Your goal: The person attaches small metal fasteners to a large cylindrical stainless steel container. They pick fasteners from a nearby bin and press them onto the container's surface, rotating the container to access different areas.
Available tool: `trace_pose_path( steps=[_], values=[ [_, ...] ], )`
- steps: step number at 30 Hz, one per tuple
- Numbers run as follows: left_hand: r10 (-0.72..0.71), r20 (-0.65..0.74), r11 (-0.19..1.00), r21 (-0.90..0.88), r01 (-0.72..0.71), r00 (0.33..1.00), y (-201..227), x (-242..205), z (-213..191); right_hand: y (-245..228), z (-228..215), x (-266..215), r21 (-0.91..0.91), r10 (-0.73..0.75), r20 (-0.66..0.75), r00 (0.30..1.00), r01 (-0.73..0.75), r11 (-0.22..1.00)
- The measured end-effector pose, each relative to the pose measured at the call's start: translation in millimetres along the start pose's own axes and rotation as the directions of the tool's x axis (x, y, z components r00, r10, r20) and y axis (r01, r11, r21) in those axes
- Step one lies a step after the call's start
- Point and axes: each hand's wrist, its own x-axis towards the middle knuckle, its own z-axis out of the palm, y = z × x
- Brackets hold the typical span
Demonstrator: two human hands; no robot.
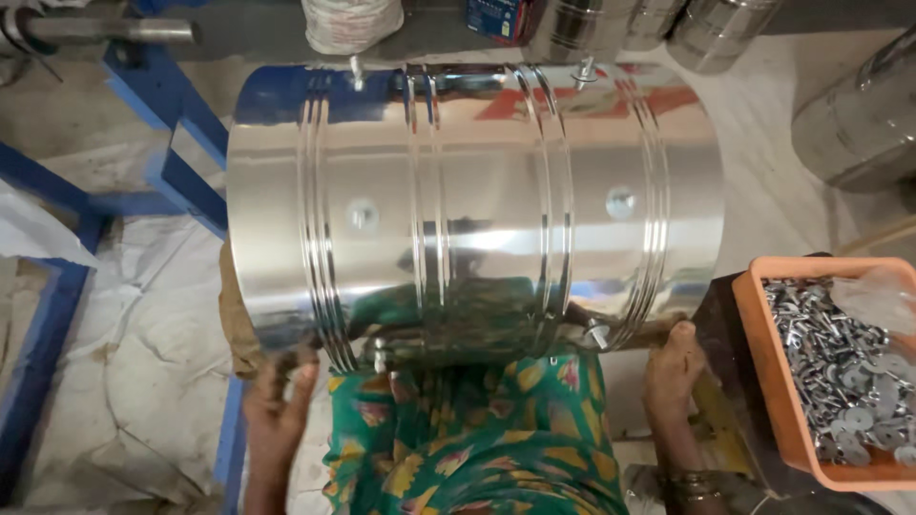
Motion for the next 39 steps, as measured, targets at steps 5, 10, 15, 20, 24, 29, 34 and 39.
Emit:
trace_pose_path(
  steps=[5, 10, 15, 20, 24, 29, 34, 39],
  values=[
    [-0.145, -0.035, 0.972, -0.190, 0.135, 0.989, 46.9, 19.5, -12.6, -79.7, 6.7, 10.7, -0.047, -0.214, -0.019, 0.977, 0.212, 0.976],
    [-0.049, -0.058, 0.985, -0.170, 0.038, 0.997, 101.4, 51.9, -14.5, -153.9, 23.0, 21.4, 0.195, -0.184, 0.073, 0.980, 0.167, 0.966],
    [-0.157, -0.071, 0.963, -0.231, 0.137, 0.985, 87.9, 90.7, 0.9, -177.0, 66.7, 37.6, -0.182, -0.282, 0.164, 0.945, 0.310, 0.933],
    [-0.050, -0.173, 0.954, -0.299, -0.004, 0.984, 35.0, 82.2, 36.9, -165.0, 95.2, 56.2, -0.334, -0.601, 0.228, 0.766, 0.641, 0.691],
    [-0.147, -0.212, 0.937, -0.343, 0.067, 0.966, 2.6, 41.6, 47.4, -151.9, 88.6, 55.8, -0.292, -0.546, 0.203, 0.813, 0.583, 0.758],
    [-0.086, -0.181, 0.964, -0.265, 0.035, 0.980, -14.4, 31.5, 42.9, -171.2, 78.0, 36.9, -0.369, -0.540, 0.251, 0.804, 0.595, 0.714],
    [-0.159, -0.192, 0.966, -0.233, 0.112, 0.968, -12.3, 36.6, 42.8, -215.3, 86.6, 28.9, -0.301, -0.628, 0.318, 0.710, 0.704, 0.643],
    [-0.116, -0.208, 0.957, -0.287, 0.052, 0.971, -11.4, 35.9, 45.5, -245.6, 112.3, 51.7, -0.067, -0.654, 0.485, 0.580, 0.771, 0.633]
  ],
)
